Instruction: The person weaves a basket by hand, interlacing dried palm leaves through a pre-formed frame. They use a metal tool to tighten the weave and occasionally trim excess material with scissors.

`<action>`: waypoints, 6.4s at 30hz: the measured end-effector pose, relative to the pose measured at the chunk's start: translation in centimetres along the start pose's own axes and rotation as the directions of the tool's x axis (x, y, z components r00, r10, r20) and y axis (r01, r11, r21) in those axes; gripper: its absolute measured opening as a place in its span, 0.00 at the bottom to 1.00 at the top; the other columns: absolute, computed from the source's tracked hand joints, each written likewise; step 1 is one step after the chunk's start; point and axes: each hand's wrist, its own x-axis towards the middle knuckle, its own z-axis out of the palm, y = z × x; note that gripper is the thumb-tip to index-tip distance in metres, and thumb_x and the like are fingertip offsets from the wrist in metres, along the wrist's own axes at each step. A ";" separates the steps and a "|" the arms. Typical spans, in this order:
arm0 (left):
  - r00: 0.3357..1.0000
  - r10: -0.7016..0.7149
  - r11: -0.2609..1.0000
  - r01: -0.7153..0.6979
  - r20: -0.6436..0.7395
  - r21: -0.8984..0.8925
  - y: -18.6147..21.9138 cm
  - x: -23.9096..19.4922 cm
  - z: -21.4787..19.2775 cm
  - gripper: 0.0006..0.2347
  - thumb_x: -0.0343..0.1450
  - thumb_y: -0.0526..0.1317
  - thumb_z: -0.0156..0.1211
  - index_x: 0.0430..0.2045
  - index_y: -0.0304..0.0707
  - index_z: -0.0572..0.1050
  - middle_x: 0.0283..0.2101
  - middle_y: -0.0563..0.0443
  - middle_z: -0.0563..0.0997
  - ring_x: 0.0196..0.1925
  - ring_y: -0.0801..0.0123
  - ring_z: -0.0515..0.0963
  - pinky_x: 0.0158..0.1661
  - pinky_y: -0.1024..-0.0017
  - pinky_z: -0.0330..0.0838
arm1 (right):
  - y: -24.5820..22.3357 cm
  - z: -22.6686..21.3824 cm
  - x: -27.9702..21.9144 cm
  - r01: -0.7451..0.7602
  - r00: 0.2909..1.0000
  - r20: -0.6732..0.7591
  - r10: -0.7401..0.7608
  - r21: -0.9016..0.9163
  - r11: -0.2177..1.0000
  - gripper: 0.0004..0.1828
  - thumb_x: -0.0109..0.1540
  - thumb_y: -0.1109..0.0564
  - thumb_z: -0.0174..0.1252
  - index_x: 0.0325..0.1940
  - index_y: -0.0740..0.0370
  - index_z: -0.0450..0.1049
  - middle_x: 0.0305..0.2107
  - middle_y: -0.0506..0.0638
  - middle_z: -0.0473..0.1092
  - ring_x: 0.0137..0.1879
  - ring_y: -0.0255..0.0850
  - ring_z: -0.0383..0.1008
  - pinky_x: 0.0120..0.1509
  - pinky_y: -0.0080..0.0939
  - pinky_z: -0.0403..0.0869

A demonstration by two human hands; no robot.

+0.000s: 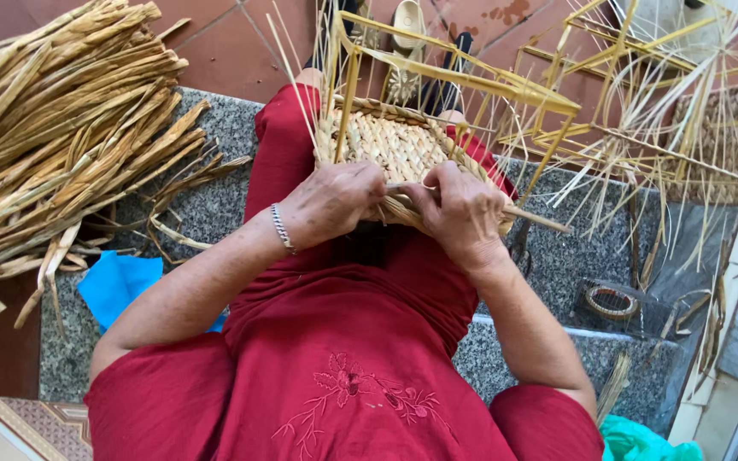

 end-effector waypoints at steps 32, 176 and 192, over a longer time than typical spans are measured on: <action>0.336 -0.855 0.161 0.896 -0.394 0.415 -27.1 -22.6 -2.5 0.10 0.68 0.41 0.61 0.40 0.44 0.82 0.50 0.49 0.78 0.60 0.52 0.72 0.61 0.39 0.58 | 1.6 -3.2 -1.3 -0.014 1.000 0.019 0.013 0.071 0.997 0.11 0.67 0.57 0.70 0.47 0.63 0.77 0.42 0.53 0.75 0.50 0.45 0.75 0.55 0.45 0.74; 0.860 -0.375 0.863 0.187 0.347 0.469 1.6 6.5 5.5 0.22 0.78 0.56 0.48 0.32 0.35 0.81 0.26 0.39 0.81 0.32 0.50 0.82 0.34 0.54 0.75 | 6.4 2.8 1.6 -0.150 0.986 0.169 -0.011 0.900 0.408 0.20 0.70 0.67 0.47 0.67 0.71 0.66 0.58 0.56 0.72 0.61 0.35 0.71 0.65 0.37 0.69; 0.839 -0.045 0.905 0.264 -0.543 0.333 0.2 -0.2 -0.8 0.08 0.77 0.38 0.60 0.38 0.29 0.72 0.34 0.42 0.71 0.38 0.54 0.71 0.41 0.59 0.68 | 6.2 -0.4 -2.4 -0.452 0.836 0.444 0.322 0.890 -0.054 0.14 0.67 0.67 0.53 0.57 0.67 0.69 0.30 0.51 0.73 0.21 0.24 0.60 0.23 0.26 0.62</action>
